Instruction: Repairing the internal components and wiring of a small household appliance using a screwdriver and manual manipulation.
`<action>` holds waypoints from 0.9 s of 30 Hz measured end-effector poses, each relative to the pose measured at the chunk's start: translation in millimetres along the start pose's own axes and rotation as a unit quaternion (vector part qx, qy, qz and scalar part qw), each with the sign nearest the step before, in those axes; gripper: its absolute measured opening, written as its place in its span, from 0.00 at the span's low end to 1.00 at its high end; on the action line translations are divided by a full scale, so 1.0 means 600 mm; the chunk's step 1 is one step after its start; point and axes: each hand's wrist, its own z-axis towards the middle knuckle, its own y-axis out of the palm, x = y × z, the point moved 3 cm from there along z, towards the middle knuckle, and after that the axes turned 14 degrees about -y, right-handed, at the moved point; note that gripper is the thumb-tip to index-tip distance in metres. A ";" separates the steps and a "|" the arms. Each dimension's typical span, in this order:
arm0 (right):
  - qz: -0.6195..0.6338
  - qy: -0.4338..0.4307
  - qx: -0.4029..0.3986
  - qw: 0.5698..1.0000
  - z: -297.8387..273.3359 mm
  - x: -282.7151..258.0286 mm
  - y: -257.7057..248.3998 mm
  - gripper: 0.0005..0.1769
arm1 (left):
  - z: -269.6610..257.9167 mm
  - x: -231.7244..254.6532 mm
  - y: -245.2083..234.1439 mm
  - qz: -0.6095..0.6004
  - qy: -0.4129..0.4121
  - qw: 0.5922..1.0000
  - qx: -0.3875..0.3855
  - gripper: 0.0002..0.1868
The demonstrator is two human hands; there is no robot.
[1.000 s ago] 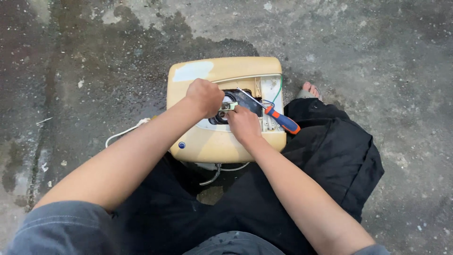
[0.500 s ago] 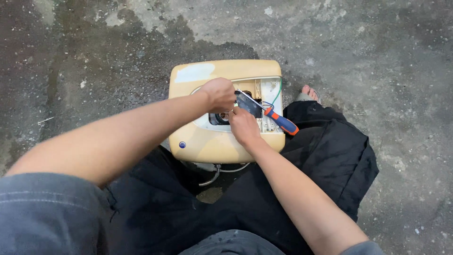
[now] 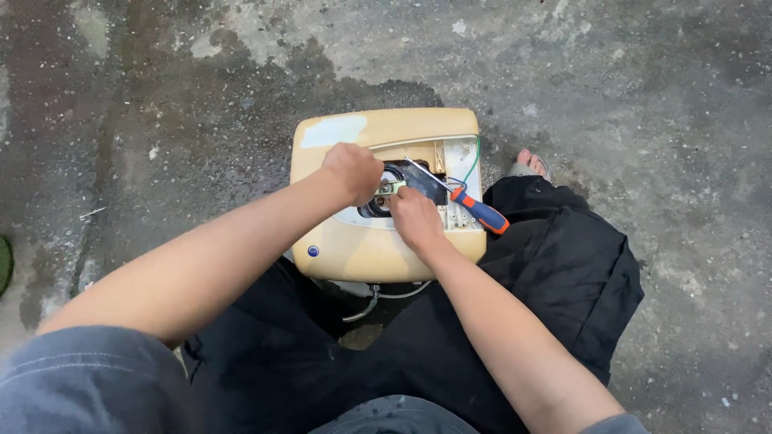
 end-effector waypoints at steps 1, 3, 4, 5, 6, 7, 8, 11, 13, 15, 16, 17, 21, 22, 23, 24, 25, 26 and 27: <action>0.002 0.002 -0.003 1.000 -0.001 0.001 0.004 0.16 | -0.002 0.003 0.002 -0.019 -0.005 1.000 -0.020 0.15; 0.002 0.000 0.001 1.000 0.002 -0.001 -0.004 0.16 | -0.003 0.007 -0.002 -0.011 0.001 1.000 -0.021 0.15; 0.002 -0.002 0.005 1.000 0.001 -0.002 -0.007 0.17 | -0.004 0.011 -0.002 -0.005 0.007 1.000 -0.023 0.15; 0.002 -0.002 0.005 1.000 0.002 -0.002 -0.010 0.17 | -0.007 0.013 -0.009 -0.005 0.008 1.000 -0.023 0.15; -0.003 -0.003 0.005 1.000 0.003 -0.003 -0.014 0.16 | -0.011 0.016 -0.016 0.018 0.016 1.000 -0.012 0.15; -0.005 -0.004 0.004 1.000 0.004 -0.007 -0.017 0.16 | -0.018 0.017 -0.022 0.042 0.024 0.999 -0.004 0.14; -0.004 -0.005 0.003 1.000 0.002 -0.008 -0.014 0.16 | -0.011 0.018 -0.010 0.042 0.024 0.999 -0.006 0.14; -0.010 -0.009 0.009 1.000 0.004 -0.007 -0.011 0.15 | 0.008 0.016 0.001 0.087 0.059 0.994 0.041 0.15; -0.010 -0.014 0.010 1.000 0.004 -0.007 -0.016 0.15 | 0.006 0.021 -0.009 0.254 0.195 0.938 0.135 0.14; -0.021 -0.016 0.018 0.999 0.004 -0.007 -0.010 0.15 | -0.005 0.019 -0.018 0.297 0.241 0.903 0.194 0.14; -0.032 -0.018 0.025 0.999 0.003 -0.006 -0.007 0.15 | -0.013 0.021 -0.022 0.337 0.285 0.862 0.251 0.14; -0.033 -0.020 0.025 0.999 0.003 -0.006 -0.010 0.15 | -0.007 0.022 -0.020 0.337 0.283 0.862 0.251 0.14; -0.022 -0.015 0.021 0.999 0.005 -0.009 -0.009 0.14 | 0.027 0.039 0.008 0.284 0.218 0.914 0.192 0.15; -0.016 -0.007 0.012 1.000 0.003 -0.007 -0.005 0.14 | 0.043 0.046 0.022 0.234 0.153 0.952 0.124 0.16; -0.016 -0.005 0.011 1.000 0.004 -0.006 -0.002 0.14 | 0.031 0.046 0.015 0.234 0.155 0.952 0.124 0.16; -0.013 -0.001 0.009 1.000 0.005 -0.005 0.001 0.14 | 0.021 0.042 0.009 0.196 0.115 0.969 0.092 0.16; -0.011 0.002 0.006 1.000 0.003 -0.001 0.004 0.15 | 0.012 0.040 0.004 0.155 0.075 0.983 0.061 0.16; -0.012 0.003 0.004 1.000 -0.001 0.001 0.006 0.15 | 0.009 0.042 0.001 0.154 0.077 0.983 0.061 0.16; -0.011 0.002 0.002 1.000 -0.001 0.000 0.007 0.15 | 0.006 0.037 -0.003 0.129 0.063 0.989 0.038 0.16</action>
